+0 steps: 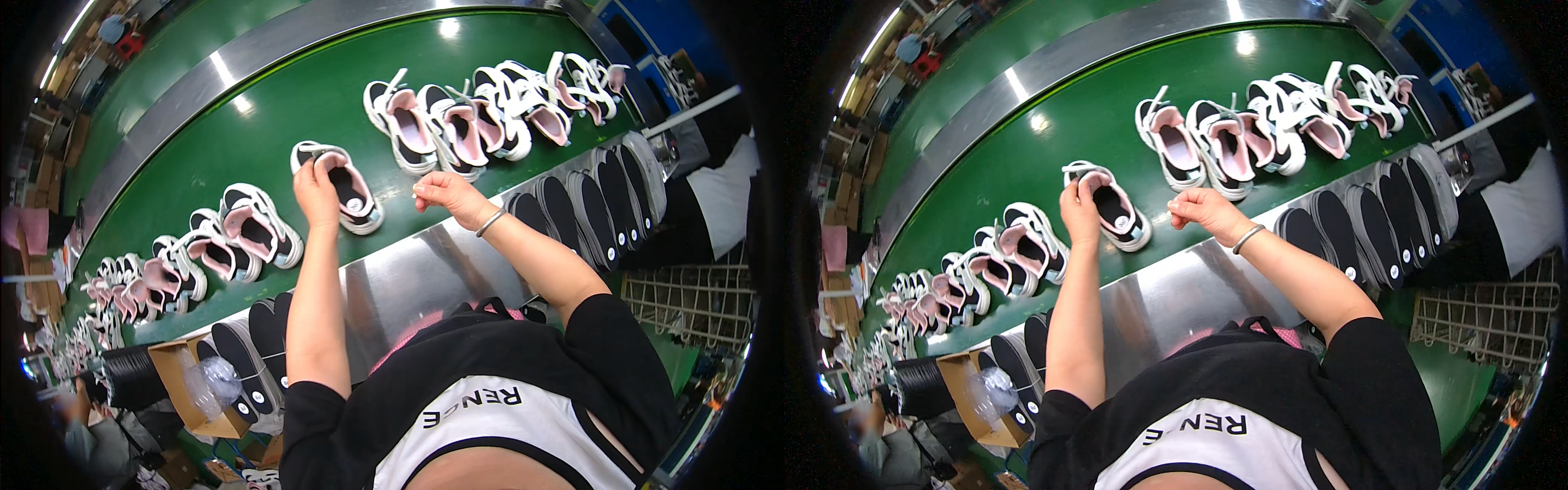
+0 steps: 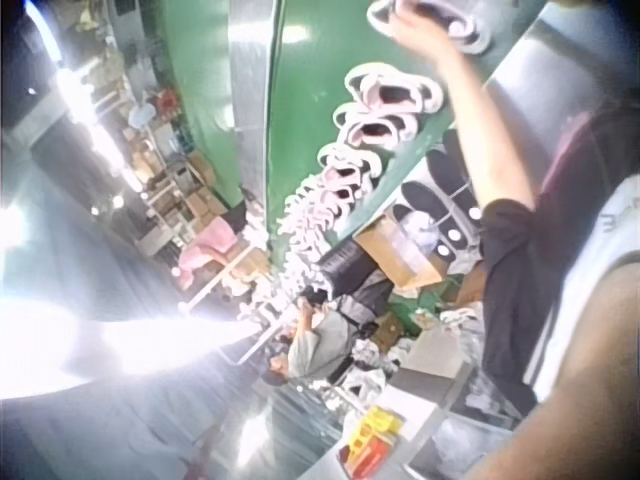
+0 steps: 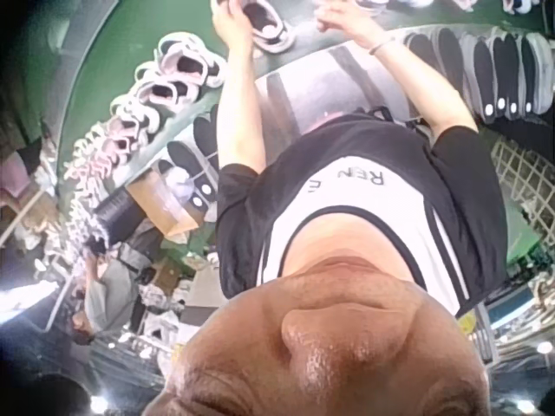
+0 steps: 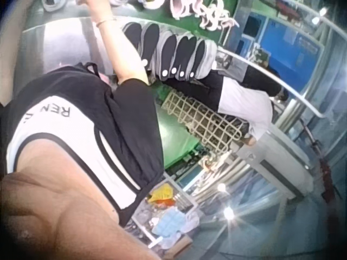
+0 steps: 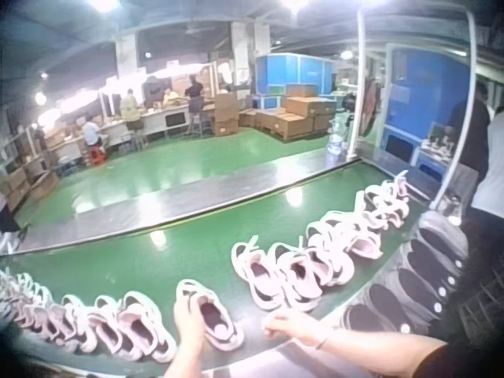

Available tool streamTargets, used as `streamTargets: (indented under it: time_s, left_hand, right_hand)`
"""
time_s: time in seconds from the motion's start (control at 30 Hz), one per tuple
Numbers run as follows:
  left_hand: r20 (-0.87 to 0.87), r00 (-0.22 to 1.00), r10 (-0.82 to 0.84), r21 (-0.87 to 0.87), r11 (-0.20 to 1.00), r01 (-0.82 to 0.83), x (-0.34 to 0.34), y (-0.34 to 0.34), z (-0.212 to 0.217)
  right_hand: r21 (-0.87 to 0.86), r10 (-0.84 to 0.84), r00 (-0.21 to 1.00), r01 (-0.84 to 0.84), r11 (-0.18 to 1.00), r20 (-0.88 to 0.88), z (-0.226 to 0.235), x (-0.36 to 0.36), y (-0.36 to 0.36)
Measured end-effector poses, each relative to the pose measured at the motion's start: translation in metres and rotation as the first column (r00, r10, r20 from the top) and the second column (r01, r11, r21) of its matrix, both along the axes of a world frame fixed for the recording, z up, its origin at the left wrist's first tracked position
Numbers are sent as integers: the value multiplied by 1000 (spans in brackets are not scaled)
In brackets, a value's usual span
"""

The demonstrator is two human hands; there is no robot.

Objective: The person inserts insoles into shoes and places the shoes onto a conveyor belt. The person handles several shoes, placing an insole into each one, and also moves a blue and white checkered cloth from a shelf.

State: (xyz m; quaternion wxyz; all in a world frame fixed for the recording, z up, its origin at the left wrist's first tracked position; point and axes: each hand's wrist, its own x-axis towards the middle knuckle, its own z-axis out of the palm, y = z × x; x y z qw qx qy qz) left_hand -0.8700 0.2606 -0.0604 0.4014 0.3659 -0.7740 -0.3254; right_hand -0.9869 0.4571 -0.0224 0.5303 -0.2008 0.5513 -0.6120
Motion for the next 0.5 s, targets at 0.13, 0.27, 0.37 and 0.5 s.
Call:
streamTargets:
  time_s: [0.13, 0.27, 0.37, 0.5]
  left_hand:
    - [54, 994, 96, -316, 946, -74, 1, 37, 33]
    - [-269, 809, -523, 611, 556, 563, 27, 96, 49]
    - [-216, 908, -359, 704, 587, 400, 52, 108, 50]
    - [-120, 989, -82, 504, 854, 131, 113, 86, 76]
  right_hand:
    - [20, -4, 979, 9, 1000, -204, 10, 4, 8]
    - [-19, 140, 947, -152, 988, -289, 10, 19, -2]
    - [160, 284, 760, -235, 959, -585, 10, 15, -8]
    - [7, 0, 192, 35, 999, -981, -19, -29, -11]
